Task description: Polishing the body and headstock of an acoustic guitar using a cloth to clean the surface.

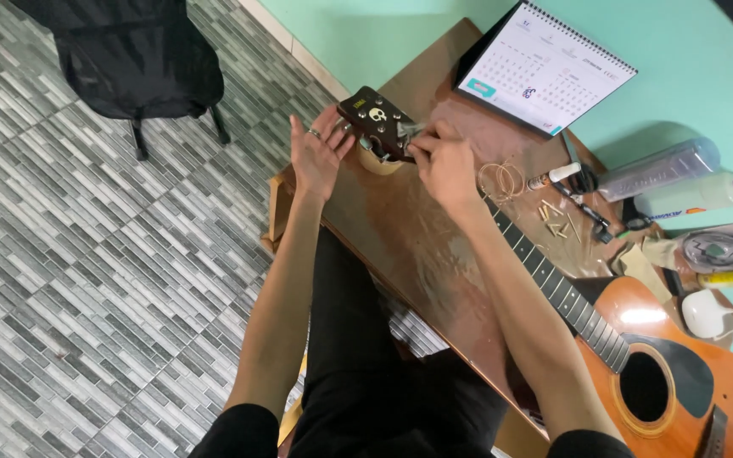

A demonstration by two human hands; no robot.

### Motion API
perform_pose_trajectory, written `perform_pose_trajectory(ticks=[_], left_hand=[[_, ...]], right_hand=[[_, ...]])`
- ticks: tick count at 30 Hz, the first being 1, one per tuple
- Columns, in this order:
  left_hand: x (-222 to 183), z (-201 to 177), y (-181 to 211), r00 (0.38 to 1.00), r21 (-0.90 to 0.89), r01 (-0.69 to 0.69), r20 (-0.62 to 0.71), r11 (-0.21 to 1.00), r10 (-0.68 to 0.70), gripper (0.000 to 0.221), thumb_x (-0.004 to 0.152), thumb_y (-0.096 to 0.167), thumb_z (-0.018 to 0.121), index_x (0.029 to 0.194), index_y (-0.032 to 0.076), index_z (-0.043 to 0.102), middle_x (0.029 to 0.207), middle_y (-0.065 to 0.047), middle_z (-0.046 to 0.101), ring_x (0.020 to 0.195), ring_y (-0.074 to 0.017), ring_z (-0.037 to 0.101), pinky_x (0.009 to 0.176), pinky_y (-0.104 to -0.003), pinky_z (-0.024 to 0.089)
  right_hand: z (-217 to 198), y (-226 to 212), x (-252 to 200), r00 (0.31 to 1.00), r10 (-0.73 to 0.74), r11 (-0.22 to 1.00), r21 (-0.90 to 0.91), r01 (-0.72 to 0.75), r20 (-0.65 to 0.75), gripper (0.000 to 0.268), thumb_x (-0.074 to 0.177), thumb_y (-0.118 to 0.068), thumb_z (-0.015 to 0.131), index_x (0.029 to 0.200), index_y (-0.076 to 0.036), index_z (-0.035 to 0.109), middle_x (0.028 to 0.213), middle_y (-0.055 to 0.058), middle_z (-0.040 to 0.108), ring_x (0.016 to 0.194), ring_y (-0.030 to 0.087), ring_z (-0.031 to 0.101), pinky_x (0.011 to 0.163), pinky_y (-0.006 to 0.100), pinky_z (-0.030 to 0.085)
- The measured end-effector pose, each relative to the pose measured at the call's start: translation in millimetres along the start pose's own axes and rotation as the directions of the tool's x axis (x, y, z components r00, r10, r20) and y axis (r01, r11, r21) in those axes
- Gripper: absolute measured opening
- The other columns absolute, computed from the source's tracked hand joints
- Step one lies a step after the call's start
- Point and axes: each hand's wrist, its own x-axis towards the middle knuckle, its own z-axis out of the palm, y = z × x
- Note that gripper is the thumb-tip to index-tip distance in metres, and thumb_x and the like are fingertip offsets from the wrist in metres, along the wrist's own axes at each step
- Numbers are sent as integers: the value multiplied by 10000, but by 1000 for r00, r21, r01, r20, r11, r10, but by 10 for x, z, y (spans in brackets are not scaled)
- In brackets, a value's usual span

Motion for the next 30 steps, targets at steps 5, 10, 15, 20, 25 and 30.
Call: perform_pose_trajectory(ticks=[5,10,15,20,25,30], left_hand=[[87,-39,-37,1000,2,-9,21,1000,9,1071,908,892,353,1545,37,450,1607,-172,388,1463,-419,409,1186,-556,371],[26,-62,-90,1000,-4,3,5,1000,-3,1067,893,902,391,1530,51,483,1598,-162,407,1455,-408,423,1182,-542,380],[85,-90,-92,1000,-22,4,5,1000,-4,1046,902,894,381,1527,63,491,1594,-143,408,1451,-404,425,1185,-545,372],[45,-49,-50,1000,-47,24,3,999,-24,1008,939,849,348,1532,43,472,1604,-166,395,1456,-408,421,1188,-553,372],[27,-91,-61,1000,-26,27,8,999,-27,1001,935,862,346,1520,63,495,1588,-118,428,1447,-374,442,1183,-526,388],[80,-78,-44,999,-20,24,37,1000,-23,1001,942,854,278,1539,70,462,1629,-184,343,1478,-421,384,1224,-552,321]], right_hand=[[-74,124,159,998,43,975,-214,-50,-36,58,887,-222,821,874,-174,792,862,42,613,778,368,662,577,441,576],[33,153,22,997,56,996,-71,-52,45,52,910,-253,788,903,-202,786,903,63,644,840,395,678,642,479,586],[48,41,74,993,43,999,12,-45,112,62,960,-213,754,947,-167,794,929,51,660,862,375,680,687,448,589],[-234,-59,151,987,-6,1000,-1,6,159,83,940,-128,726,977,-105,797,994,135,659,896,454,650,728,523,576],[-361,-25,127,956,-62,997,-29,73,287,133,914,-100,689,975,-143,800,1040,132,649,953,465,632,832,559,543],[-45,174,167,958,-58,998,-3,61,281,340,899,-19,615,1126,-168,819,1049,105,616,985,424,591,868,507,510]])
